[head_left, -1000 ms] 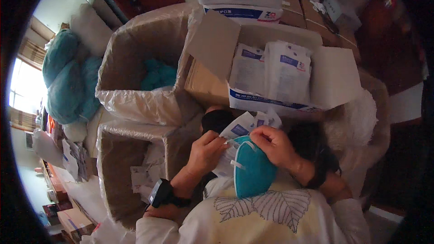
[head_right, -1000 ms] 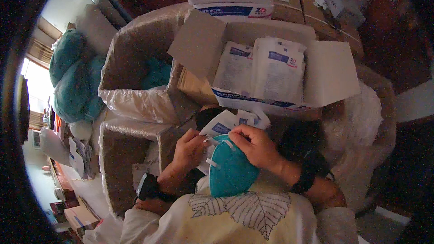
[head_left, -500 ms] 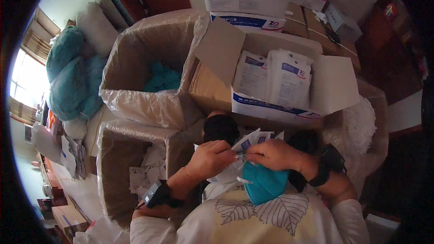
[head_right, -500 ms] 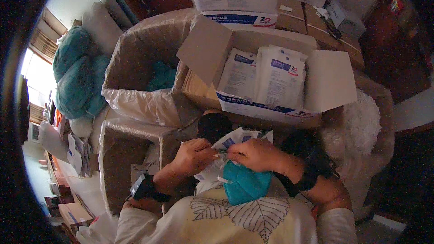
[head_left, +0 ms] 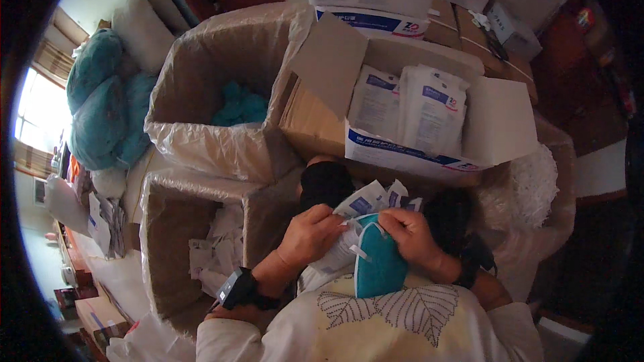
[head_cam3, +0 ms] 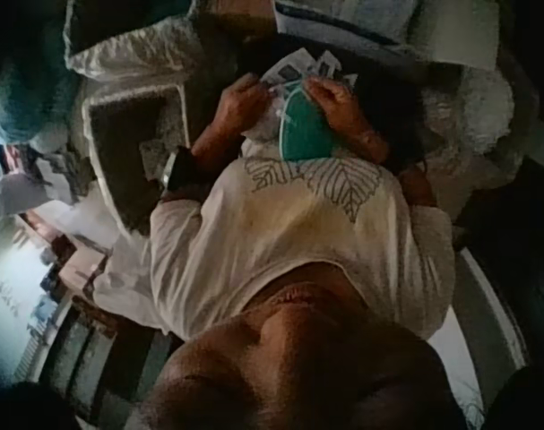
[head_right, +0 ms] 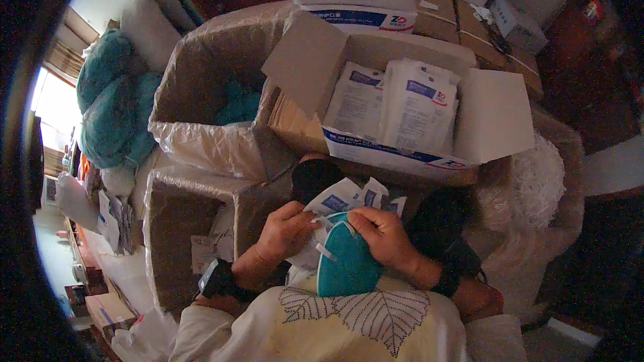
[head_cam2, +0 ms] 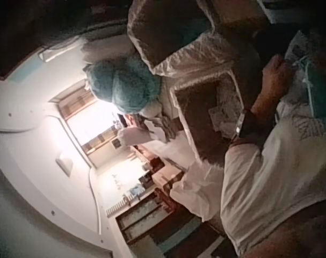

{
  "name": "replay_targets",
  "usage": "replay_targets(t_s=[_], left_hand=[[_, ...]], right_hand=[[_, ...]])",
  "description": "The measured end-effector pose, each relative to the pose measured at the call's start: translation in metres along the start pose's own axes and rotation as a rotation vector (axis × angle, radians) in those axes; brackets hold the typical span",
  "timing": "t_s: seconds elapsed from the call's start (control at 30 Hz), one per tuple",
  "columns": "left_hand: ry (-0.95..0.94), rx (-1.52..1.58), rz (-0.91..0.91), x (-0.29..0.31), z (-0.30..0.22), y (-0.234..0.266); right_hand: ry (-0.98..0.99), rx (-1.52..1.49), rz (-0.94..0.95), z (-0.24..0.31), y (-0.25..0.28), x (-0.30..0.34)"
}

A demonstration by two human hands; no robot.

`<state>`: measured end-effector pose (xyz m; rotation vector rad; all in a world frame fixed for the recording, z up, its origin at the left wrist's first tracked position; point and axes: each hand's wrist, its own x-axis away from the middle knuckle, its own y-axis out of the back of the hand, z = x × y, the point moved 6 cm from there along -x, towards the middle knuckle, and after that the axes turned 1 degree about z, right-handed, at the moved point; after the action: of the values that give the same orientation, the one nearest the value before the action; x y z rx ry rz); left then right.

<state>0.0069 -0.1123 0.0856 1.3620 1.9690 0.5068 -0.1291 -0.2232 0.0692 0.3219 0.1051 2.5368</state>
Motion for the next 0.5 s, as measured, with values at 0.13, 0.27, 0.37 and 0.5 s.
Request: replay_targets(t_s=[0.13, 0.27, 0.37, 0.5], left_hand=[[0.029, 0.046, -0.040, 0.0028, 0.0047, -0.0005], [0.052, 0.042, -0.030, 0.0054, 0.0068, -0.0009], [0.051, 0.040, -0.034, 0.0061, 0.0062, 0.0002], [0.007, 0.032, -0.052, 0.0067, 0.0077, 0.0001]], right_hand=[[-0.023, -0.050, -0.012, -0.0039, -0.0005, 0.0006], [-0.024, -0.089, -0.074, -0.0065, -0.0004, 0.0021], [-0.041, -0.119, -0.060, -0.0015, 0.0003, 0.0019], [-0.117, -0.226, -0.045, -0.0069, -0.0010, 0.0028]])
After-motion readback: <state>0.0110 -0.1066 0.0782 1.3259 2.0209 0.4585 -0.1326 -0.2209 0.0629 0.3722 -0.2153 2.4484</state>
